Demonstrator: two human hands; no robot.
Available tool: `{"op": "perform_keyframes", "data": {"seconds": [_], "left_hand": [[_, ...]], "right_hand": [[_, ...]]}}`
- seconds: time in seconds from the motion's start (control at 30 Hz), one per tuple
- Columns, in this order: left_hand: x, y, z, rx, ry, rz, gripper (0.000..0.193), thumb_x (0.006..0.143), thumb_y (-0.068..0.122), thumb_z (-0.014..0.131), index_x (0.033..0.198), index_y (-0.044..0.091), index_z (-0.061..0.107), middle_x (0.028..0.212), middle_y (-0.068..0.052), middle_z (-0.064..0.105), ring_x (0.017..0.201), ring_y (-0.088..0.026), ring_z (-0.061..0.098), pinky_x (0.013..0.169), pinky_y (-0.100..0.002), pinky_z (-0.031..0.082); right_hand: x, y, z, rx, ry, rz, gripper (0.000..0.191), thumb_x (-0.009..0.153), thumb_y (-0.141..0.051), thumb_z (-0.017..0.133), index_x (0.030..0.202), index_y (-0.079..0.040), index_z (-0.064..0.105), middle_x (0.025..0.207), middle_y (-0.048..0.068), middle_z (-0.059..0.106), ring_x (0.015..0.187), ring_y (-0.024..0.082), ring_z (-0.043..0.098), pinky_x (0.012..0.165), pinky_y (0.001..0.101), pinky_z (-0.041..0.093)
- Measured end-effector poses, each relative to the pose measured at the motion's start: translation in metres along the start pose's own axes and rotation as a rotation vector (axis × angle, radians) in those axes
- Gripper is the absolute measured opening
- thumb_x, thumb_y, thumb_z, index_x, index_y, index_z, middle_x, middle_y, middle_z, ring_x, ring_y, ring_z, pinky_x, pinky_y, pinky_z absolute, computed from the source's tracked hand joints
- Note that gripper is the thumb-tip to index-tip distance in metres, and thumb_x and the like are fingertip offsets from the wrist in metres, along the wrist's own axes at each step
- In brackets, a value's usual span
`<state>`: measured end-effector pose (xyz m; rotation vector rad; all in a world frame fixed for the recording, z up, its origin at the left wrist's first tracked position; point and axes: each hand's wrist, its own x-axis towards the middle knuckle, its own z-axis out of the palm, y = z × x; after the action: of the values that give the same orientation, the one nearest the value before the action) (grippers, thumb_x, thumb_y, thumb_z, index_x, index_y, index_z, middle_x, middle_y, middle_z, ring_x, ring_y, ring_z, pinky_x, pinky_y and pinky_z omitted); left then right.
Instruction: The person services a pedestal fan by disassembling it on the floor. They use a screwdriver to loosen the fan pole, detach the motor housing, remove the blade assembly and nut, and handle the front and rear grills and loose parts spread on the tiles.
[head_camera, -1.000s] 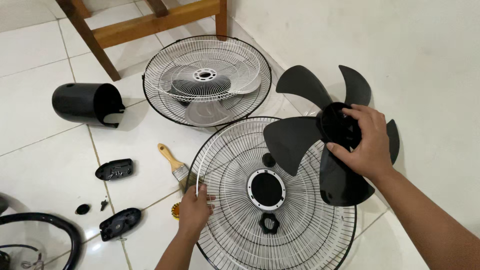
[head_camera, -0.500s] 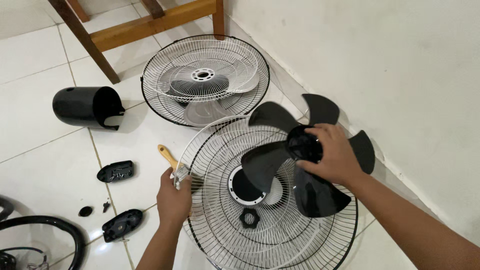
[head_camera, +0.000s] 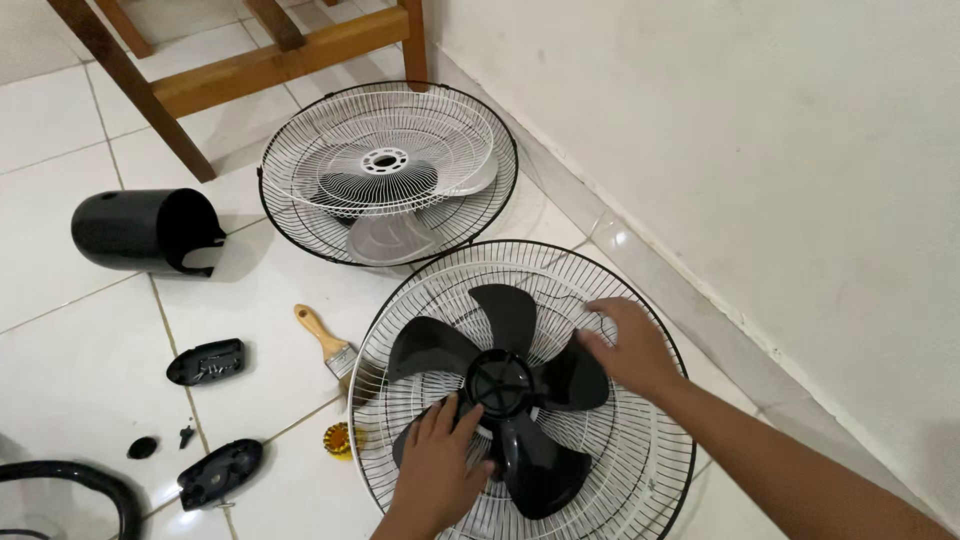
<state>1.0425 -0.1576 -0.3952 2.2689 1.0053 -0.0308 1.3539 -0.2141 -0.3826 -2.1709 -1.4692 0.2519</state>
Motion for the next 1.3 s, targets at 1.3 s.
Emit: {"op": "perform_keyframes", "data": {"seconds": [1.3], "left_hand": [[0.016,0.004,0.051,0.123,0.312,0.252,0.077,0.078,0.024,0.073,0.148,0.004,0.046,0.161,-0.032,0.026,0.150,-0.050,0.023,0.116,-0.064,0.015]], "right_hand": [[-0.067,0.057,0.068,0.077,-0.305,0.147,0.018,0.075,-0.010,0.076,0.093,-0.011,0.073,0.086,0.011,0.072,0.077,0.032,0.071,0.070,0.0416,0.056]]}}
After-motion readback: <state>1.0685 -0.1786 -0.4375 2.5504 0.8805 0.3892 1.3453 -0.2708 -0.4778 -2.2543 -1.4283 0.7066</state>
